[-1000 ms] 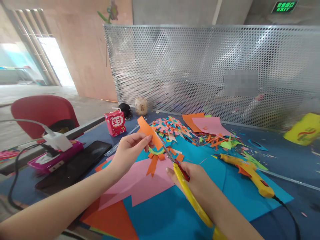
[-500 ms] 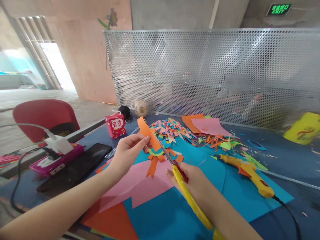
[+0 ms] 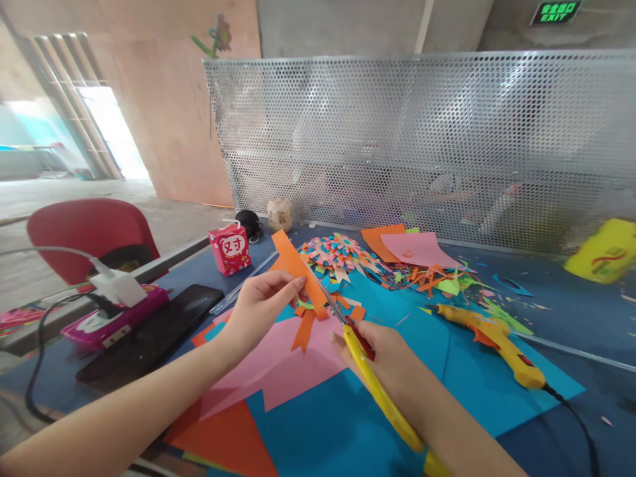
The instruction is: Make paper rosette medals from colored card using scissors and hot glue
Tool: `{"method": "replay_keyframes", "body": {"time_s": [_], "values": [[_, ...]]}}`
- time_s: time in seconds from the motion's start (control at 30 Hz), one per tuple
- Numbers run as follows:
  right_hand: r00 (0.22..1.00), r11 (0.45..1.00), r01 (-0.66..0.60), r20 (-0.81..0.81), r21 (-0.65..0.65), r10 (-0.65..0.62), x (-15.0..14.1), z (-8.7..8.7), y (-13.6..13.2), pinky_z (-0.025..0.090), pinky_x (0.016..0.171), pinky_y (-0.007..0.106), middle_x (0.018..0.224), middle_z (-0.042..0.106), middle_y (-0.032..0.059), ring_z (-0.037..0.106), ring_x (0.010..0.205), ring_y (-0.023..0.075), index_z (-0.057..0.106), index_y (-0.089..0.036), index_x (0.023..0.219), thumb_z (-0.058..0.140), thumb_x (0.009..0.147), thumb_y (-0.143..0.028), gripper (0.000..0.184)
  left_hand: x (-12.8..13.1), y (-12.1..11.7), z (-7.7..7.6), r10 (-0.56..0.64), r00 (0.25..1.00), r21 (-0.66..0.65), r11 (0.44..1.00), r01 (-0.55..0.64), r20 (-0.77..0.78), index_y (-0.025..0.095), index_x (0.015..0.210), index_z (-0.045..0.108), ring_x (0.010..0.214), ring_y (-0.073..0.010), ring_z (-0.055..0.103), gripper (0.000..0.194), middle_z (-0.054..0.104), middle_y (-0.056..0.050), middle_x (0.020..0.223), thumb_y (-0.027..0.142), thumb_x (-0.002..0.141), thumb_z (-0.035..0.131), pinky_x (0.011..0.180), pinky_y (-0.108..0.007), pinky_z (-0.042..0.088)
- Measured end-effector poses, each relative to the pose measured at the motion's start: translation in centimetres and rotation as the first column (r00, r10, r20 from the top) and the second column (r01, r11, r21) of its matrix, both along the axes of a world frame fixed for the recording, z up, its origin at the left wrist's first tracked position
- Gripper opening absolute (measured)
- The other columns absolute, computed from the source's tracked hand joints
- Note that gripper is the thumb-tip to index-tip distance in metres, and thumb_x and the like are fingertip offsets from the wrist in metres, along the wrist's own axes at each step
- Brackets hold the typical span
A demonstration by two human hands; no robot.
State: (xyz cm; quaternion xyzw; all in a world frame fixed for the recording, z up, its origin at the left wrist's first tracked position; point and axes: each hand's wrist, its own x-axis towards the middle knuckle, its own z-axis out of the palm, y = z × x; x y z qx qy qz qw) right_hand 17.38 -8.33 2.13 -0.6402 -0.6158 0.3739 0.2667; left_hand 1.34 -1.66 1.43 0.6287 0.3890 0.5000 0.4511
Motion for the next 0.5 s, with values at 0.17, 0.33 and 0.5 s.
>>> {"method": "replay_keyframes", "body": {"time_s": [0.17,0.33,0.5], "values": [[0.999,0.993,0.017,-0.041,-0.12,-0.022,-0.07,-0.14,0.19,0.021,0.03,0.018,0.035,0.03,-0.01,0.033,0.027,0.0056,0.044,-0.019,0.063,0.051,0.074,-0.048,0.031,0.07,-0.03,-0.04,0.001,1.0,0.004,1.0,-0.001,-0.016,0.015,0.061,0.059,0.053,-0.0098,0.055,0.024,0.062,-0.001,0.059,0.034,0.074,0.054,0.048,-0.019,0.042],[1.0,0.995,-0.009,-0.015,-0.099,0.007,-0.03,0.02,0.25,0.023,0.031,0.019,0.037,0.034,-0.0091,0.034,0.028,0.0059,0.044,-0.019,0.064,0.049,0.075,-0.047,0.031,0.13,-0.06,0.01,-0.005,1.0,0.01,1.0,0.006,-0.024,0.015,0.061,0.058,0.053,-0.0099,0.056,0.023,0.063,-0.001,0.059,0.033,0.075,0.054,0.048,-0.019,0.042],[1.0,0.998,-0.02,-0.017,-0.068,0.018,-0.01,0.25,0.18,0.025,0.033,0.019,0.037,0.033,-0.009,0.036,0.03,0.007,0.046,-0.019,0.066,0.048,0.076,-0.045,0.028,0.2,-0.18,0.02,-0.064,0.998,0.0,0.998,0.064,0.007,0.015,0.058,0.057,0.053,-0.0098,0.056,0.022,0.063,-0.001,0.058,0.029,0.075,0.054,0.052,-0.019,0.045]]}}
